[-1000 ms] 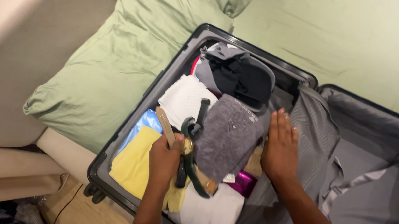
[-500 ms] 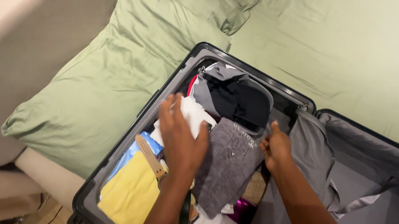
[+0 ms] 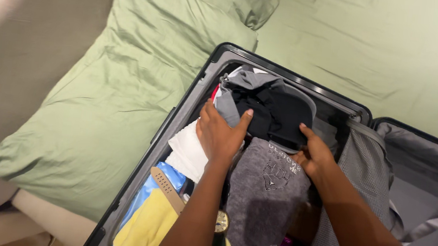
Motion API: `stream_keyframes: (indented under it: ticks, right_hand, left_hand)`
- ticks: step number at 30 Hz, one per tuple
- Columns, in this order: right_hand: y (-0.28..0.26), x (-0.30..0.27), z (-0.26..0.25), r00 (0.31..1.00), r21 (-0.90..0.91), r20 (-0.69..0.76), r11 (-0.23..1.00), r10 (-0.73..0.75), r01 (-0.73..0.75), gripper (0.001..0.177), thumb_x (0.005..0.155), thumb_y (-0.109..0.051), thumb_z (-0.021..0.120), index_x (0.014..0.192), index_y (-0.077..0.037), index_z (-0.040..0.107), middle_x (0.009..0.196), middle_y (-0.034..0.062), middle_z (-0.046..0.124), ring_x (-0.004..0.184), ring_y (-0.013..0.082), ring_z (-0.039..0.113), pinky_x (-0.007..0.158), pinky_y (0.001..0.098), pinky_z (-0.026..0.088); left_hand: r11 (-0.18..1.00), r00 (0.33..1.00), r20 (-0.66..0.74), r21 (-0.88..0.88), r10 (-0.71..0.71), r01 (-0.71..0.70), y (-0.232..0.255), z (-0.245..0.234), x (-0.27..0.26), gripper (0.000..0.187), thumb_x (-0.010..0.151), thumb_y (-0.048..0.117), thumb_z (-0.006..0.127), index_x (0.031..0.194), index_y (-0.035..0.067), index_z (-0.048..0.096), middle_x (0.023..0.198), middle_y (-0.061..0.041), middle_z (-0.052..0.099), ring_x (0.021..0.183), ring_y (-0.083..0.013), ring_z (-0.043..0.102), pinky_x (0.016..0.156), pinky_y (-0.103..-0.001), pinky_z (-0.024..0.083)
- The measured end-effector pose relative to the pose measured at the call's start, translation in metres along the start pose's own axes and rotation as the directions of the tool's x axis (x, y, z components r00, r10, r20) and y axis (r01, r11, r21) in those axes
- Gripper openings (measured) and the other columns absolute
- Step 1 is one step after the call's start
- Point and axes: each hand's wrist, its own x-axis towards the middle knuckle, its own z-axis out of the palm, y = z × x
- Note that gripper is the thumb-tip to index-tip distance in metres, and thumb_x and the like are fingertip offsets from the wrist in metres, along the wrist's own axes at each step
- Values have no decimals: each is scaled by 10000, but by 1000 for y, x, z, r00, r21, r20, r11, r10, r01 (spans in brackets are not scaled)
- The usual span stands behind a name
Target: The person unpacks a suitcase placed on a bed, removing folded clothes and placing them on the bed. The person then removes a red cap and a wristwatch from the suitcase and places them on a nearby shelf.
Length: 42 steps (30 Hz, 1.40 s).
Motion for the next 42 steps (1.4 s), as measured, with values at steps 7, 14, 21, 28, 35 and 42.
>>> stream_keyframes:
  ticks: [7,14,21,28,35,42]
  right_hand:
    - [-8,-19,24,1000,70,-17,998,2,-1,683,886,-310,751,1403,16,449,1365,220,561,1245,368,628,1031,564,557]
    - [-24,-28,34,982,-47,155,994,104,-98,645,819,-292,778,1355,-14,552,1318,175,645,1195,337,637,989,529,537]
    - [-21,-56,43,946,185,311,971,88,-151,512,852,-88,718,1314,38,540,1266,205,669,1176,358,666,979,573,519]
    - [-50,-144,26,963,23,222,988,-154,153,381,914,-46,688,1247,105,578,1217,240,683,1056,334,716,912,435,592]
    - [-68,-303,-4,779,-384,199,684,-595,621,327,903,-59,754,1204,58,705,1142,218,730,973,292,702,831,354,552]
    - [-103,-477,-32,151,-438,533,-119,-832,891,750,727,200,589,1394,-140,634,1398,120,648,1283,294,642,980,341,526]
  left_hand:
    - [988,988,81,96,-133,125,7,0,13,1134,729,776,673,1492,-12,382,1427,-199,518,1383,-338,424,1180,-462,215]
    - [994,999,-35,-108,-1,-3,-11,7,7,1060,852,756,612,1492,-62,400,1468,-256,511,1389,-387,430,1198,-507,176]
    - [933,981,-195,-347,23,-91,-30,16,1,911,910,623,648,1482,-53,431,1477,-280,524,1389,-411,494,1164,-476,362]
    - [772,996,61,-630,-63,87,-16,-43,-11,752,985,559,525,1497,22,399,1510,-227,490,1407,-318,492,1140,-418,373]
    - [613,960,247,-741,-133,275,83,-133,-163,683,968,569,467,1467,104,494,1494,-141,557,1399,-269,511,1155,-391,370]
    - [-184,739,673,-731,-35,657,225,-226,-240,666,884,635,498,1404,222,542,1420,-29,619,1275,-223,574,1023,-489,409]
